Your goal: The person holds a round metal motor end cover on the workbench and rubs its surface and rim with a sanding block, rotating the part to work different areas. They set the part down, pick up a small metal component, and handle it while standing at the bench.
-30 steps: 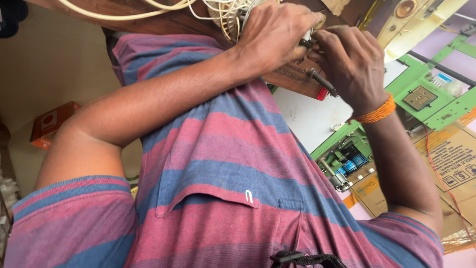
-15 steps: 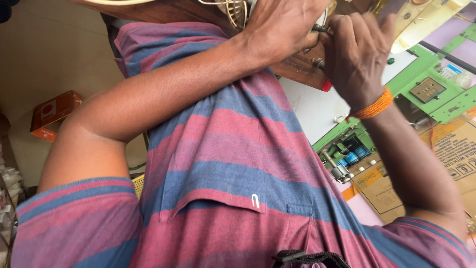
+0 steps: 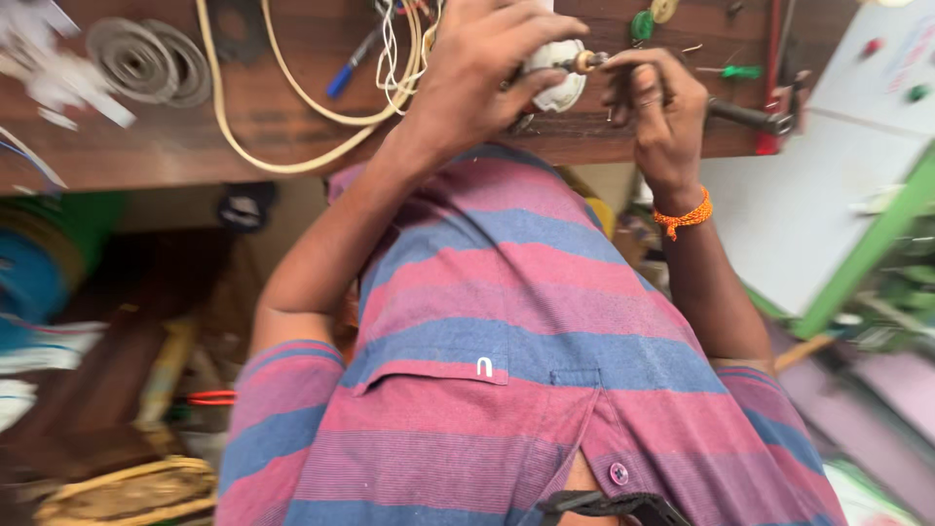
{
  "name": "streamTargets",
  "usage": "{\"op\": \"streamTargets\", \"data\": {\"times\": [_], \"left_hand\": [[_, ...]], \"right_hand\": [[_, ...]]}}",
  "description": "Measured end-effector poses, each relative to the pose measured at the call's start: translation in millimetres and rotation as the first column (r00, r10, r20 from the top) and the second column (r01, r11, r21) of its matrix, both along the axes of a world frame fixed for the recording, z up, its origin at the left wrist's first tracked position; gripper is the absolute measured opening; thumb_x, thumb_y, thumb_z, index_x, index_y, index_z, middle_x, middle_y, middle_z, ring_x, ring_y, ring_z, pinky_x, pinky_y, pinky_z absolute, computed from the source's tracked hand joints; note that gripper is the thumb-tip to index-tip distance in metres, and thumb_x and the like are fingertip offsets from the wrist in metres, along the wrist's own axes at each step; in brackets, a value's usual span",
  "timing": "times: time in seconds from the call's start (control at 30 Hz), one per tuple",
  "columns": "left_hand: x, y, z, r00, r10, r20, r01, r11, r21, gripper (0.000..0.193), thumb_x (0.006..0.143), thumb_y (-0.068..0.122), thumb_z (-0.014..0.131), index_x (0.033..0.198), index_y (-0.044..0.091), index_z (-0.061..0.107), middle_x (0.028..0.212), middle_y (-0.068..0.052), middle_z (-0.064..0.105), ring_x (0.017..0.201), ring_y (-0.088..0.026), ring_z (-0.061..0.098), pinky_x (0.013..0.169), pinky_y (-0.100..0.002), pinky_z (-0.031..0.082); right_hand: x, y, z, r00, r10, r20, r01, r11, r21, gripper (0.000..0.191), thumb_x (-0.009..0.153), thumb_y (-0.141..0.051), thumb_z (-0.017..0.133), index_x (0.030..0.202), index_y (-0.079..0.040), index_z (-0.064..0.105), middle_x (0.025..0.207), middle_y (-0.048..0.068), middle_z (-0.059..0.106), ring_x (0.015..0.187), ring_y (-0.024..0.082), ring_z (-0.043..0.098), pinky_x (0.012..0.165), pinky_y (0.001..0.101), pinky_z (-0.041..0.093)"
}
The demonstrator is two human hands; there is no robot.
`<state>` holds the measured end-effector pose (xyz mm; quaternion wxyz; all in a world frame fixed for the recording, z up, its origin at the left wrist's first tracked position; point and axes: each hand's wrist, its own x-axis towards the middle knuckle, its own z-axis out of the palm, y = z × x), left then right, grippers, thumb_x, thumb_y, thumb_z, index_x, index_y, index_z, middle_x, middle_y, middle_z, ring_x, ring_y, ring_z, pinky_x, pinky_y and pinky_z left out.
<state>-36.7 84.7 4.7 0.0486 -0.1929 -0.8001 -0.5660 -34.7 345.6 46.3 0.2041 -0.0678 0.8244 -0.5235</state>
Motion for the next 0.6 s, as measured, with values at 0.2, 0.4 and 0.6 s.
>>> {"op": "streamTargets", "data": {"times": [0.2, 0.4, 0.6], "left_hand": [[6.8, -11.9, 10.0, 0.983, 0.149, 0.107, -0.140, 0.987, -0.084, 0.016, 0.103, 0.021, 0.072, 0.113, 0.009, 0.074, 0.098, -0.008, 0.072, 0.096, -0.027, 0.065, 0.087, -0.039, 0.051], [-27.1, -13.9, 12.1, 0.979, 0.052, 0.197, 0.042, 0.895, -0.444, 0.033, 0.114, 0.028, 0.051, 0.109, 0.006, 0.074, 0.091, -0.010, 0.075, 0.083, -0.026, 0.072, 0.077, -0.040, 0.054], [-65.8, 2.4, 45.5, 0.434, -0.085, 0.897, 0.430, 0.894, -0.124, 0.051, 0.102, 0.052, 0.055, 0.111, 0.005, 0.074, 0.091, -0.011, 0.077, 0.065, -0.017, 0.072, 0.052, -0.031, 0.057]], "right_hand": [[4.3, -9.7, -50.8, 0.982, -0.157, -0.108, 0.129, 0.965, -0.228, 0.023, 0.119, -0.019, 0.059, 0.119, 0.002, 0.068, 0.100, 0.004, 0.066, 0.086, 0.007, 0.060, 0.074, 0.0221, 0.049], [5.4, -11.0, -84.2, 0.970, -0.219, -0.106, 0.164, 0.912, -0.375, 0.017, 0.115, -0.014, 0.064, 0.116, 0.002, 0.068, 0.097, 0.002, 0.064, 0.085, 0.007, 0.058, 0.074, 0.0230, 0.048], [9.4, -6.2, -87.6, 0.992, -0.122, -0.024, 0.100, 0.896, -0.432, 0.015, 0.113, -0.011, 0.062, 0.116, 0.001, 0.071, 0.094, 0.002, 0.068, 0.085, 0.006, 0.061, 0.076, 0.0230, 0.050]]}}
